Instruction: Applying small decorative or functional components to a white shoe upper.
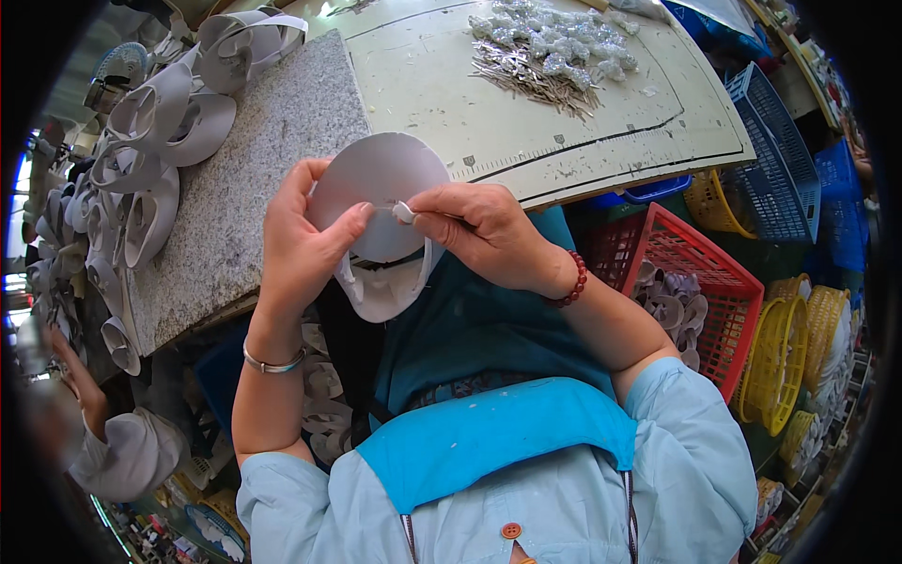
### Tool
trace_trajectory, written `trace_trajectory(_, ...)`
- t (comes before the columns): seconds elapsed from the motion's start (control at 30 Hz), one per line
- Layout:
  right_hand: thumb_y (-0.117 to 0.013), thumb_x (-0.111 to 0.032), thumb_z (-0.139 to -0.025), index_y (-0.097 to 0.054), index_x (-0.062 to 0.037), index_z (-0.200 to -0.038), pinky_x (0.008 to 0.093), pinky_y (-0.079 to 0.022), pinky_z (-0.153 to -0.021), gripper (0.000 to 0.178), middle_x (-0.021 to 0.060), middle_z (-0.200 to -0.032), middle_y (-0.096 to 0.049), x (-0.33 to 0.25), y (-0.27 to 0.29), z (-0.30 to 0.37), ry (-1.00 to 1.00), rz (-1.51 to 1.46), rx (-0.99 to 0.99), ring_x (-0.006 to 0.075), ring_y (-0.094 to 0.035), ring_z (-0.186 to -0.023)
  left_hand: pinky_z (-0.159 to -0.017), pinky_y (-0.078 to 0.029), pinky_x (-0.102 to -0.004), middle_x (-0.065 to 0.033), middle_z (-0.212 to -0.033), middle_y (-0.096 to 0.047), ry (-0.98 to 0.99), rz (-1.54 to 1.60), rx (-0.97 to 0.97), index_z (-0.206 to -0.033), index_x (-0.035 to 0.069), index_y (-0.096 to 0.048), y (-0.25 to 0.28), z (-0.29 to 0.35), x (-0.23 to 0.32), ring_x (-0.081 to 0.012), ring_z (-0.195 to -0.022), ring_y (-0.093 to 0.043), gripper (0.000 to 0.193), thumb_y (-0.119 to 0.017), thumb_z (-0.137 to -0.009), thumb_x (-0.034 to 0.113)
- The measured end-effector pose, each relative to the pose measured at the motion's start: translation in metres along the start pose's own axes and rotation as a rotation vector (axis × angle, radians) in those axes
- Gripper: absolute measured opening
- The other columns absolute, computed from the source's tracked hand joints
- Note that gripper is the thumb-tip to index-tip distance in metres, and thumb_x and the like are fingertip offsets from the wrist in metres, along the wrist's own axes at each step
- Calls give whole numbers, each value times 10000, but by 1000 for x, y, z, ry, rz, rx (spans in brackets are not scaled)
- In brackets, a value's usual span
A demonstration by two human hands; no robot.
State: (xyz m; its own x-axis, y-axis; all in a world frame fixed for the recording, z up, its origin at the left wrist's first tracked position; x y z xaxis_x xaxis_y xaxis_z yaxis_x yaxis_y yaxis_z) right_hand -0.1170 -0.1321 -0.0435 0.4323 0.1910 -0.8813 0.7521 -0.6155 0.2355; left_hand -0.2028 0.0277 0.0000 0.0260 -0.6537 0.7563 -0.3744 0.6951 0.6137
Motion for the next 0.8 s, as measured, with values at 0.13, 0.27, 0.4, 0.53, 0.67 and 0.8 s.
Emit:
trace_trajectory(0.13, -601, -73, -925, -653, 15, -1028, 268, -497, -675, 145, 102, -853, -677, -11, 4, 6, -54, -134, -130, 158, -626, -736, -793, -459, -200, 18, -876, -620, 332, 691, -143, -911, 51, -552, -19, 22, 2, -36, -855, -570, 154, -684, -837, 78)
trace_trajectory(0.27, -589, -95, -934, -640, 5, -1009, 270, -482, -640, 135, 102, -806, -658, -13, 0, 16, -166, -91, -293, 162, -602, -687, -765, -486, -218, -25, -918, -657, 533, 905, -80, -1033, 5, -612, -37, 50, -1, -71, -826, -602, 203, -656, -847, 73)
trace_trajectory(0.4, -588, -138, -906, -630, -20, -890, 380, -462, -547, 126, 165, -657, -597, -19, -9, 20, -129, -86, -327, 306, -596, -584, -754, -502, -233, -51, -932, -678, 670, 1005, -196, -1065, -14, -639, -54, 79, -16, -84, -799, -621, 219, -628, -866, 78)
trace_trajectory(0.53, -591, -143, -901, -611, -23, -859, 405, -445, -526, 129, 165, -620, -572, -16, -18, 27, -106, 51, -428, 342, -578, -566, -759, -514, -238, -63, -926, -689, 731, 1100, -145, -1029, -15, -656, -66, 91, -17, -88, -795, -634, 183, -619, -876, 78)
trace_trajectory(0.67, -599, -161, -891, -570, -28, -823, 404, -434, -497, 152, 159, -618, -572, -21, -20, 32, -68, 225, -407, 345, -580, -560, -768, -525, -249, -68, -931, -694, 699, 1185, -64, -1035, -13, -657, -77, 97, -12, -98, -815, -645, 196, -679, -875, 98)
trace_trajectory(0.8, -599, -163, -865, -527, -26, -754, 414, -442, -488, 190, 153, -589, -556, -25, -29, 37, -67, 460, -476, 345, -582, -549, -754, -532, -259, -71, -931, -700, 669, 1131, -33, -1022, -14, -665, -87, 107, -22, -102, -814, -648, 212, -726, -856, 102)
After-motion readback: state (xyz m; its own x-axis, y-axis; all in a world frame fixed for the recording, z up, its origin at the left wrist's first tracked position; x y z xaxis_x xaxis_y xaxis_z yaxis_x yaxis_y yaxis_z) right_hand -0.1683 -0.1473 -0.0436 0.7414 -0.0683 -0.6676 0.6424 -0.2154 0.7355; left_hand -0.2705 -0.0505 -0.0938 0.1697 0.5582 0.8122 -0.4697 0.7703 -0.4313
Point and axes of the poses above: each hand's wrist, its own z-axis away from the middle knuckle, its own y-axis out of the back of the hand, x = y × z, the point moved 6 cm from there along -z, towards the middle knuckle
